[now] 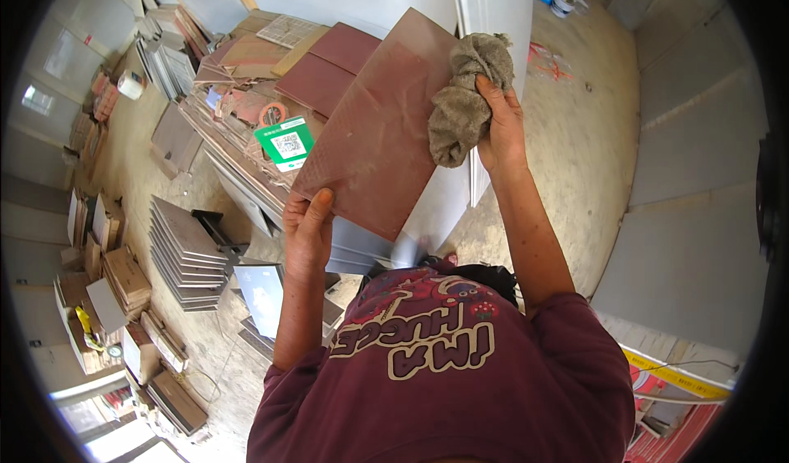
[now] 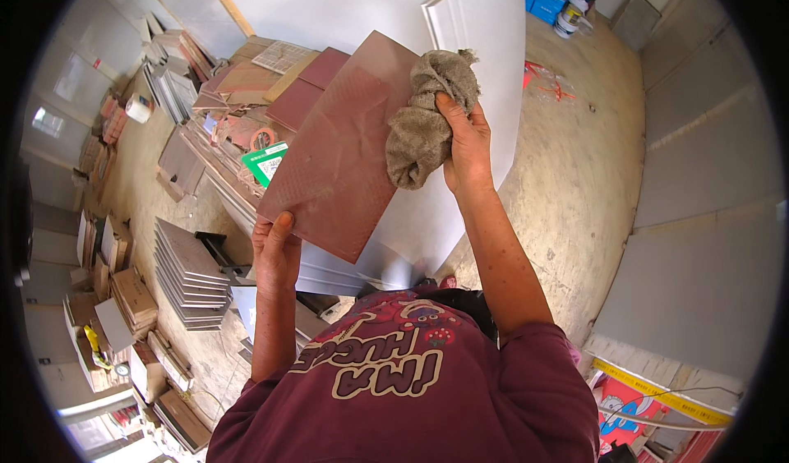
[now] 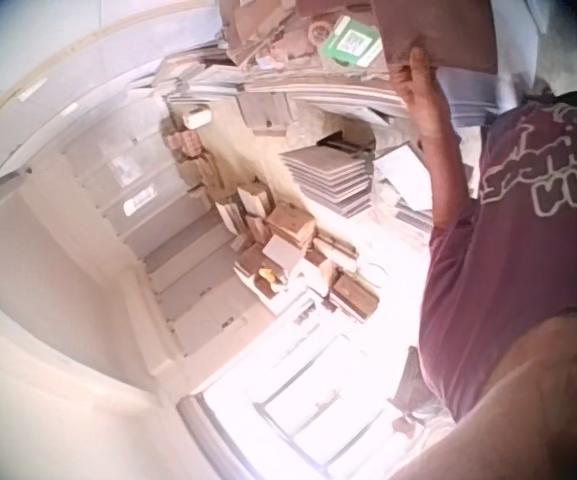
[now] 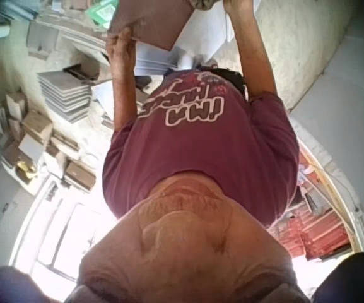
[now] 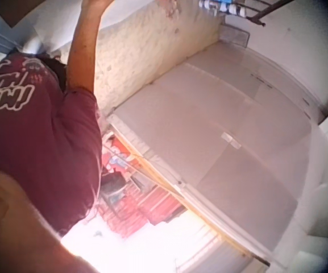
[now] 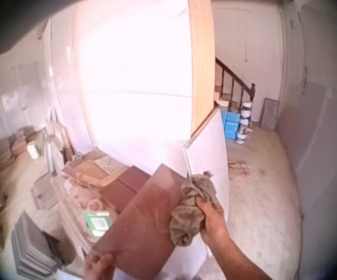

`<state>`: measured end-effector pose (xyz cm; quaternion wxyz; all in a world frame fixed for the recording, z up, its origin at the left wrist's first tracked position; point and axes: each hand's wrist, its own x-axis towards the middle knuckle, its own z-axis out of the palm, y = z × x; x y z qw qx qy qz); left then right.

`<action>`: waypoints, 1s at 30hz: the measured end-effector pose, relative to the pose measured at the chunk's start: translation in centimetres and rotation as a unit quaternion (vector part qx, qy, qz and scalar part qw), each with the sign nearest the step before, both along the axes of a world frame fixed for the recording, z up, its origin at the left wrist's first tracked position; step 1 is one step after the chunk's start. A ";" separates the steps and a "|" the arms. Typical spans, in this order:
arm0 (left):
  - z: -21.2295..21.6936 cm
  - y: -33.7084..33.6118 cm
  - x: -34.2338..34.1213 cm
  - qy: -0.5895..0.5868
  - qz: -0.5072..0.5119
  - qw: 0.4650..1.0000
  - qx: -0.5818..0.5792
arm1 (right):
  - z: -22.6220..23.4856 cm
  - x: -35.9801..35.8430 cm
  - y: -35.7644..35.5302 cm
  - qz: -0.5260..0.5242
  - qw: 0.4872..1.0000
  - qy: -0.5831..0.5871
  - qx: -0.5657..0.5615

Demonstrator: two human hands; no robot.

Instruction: The person wipes dust and debris off of several brown patterned tiles with a cloth before placing them onto a stack.

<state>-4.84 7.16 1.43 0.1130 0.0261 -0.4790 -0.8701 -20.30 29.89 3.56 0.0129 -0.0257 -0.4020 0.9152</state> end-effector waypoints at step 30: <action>-0.9 8.3 2.1 -0.053 -0.149 0.983 0.097 | 3.8 11.3 2.8 -0.006 0.648 0.416 0.639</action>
